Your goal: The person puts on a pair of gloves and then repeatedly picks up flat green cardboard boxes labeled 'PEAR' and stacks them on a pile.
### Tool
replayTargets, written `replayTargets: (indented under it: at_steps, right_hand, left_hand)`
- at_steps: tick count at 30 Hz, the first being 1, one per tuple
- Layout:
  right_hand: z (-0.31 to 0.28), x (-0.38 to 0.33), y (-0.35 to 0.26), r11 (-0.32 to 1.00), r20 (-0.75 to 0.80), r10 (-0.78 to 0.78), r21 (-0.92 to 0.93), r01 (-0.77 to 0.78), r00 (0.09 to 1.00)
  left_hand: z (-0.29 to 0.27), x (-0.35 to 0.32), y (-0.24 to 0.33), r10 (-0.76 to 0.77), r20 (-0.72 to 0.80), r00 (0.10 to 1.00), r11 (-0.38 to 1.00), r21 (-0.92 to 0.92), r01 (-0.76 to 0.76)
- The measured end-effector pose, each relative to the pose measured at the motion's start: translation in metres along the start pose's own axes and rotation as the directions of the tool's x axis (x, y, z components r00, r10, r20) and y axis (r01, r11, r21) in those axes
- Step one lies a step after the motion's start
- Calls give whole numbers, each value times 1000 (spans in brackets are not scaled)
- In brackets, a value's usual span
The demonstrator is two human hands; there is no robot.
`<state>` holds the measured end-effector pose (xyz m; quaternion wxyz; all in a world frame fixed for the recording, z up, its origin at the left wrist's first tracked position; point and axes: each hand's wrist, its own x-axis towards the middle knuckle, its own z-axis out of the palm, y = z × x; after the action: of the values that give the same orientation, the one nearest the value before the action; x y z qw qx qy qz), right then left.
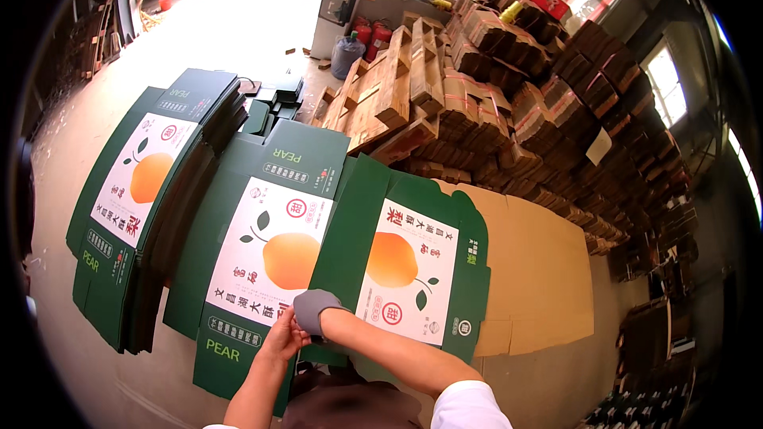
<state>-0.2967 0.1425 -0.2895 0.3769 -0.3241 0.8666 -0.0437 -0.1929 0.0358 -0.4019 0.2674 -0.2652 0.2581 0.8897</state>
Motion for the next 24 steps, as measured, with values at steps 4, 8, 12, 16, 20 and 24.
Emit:
replayTargets:
  at_steps: [4, 8, 12, 16, 20, 24]
  right_hand:
    - [-25, 39, 57, 902, 133, -69, 431, 5, 989]
    - [-50, 118, 246, 583, -326, 488, 812, -24, 810]
    - [-81, 170, 358, 440, -419, 599, 884, 156, 682]
    - [-108, 199, 373, 447, -265, 614, 893, -52, 743]
    - [-111, 221, 393, 424, -76, 569, 880, -213, 819]
    - [-109, 201, 377, 501, -204, 477, 862, -75, 855]
  left_hand:
    - [-49, -4, -17, 75, -308, 948, 985, 170, -22]
    - [-6, -19, -42, 260, -421, 869, 925, 366, -99]
    - [30, -50, -46, 319, -402, 858, 804, 594, -21]
    - [63, -60, -39, 284, -479, 831, 823, 567, 45]
    - [53, -57, -37, 290, -466, 836, 721, 681, 130]
    - [14, -44, -57, 367, -486, 793, 723, 685, 85]
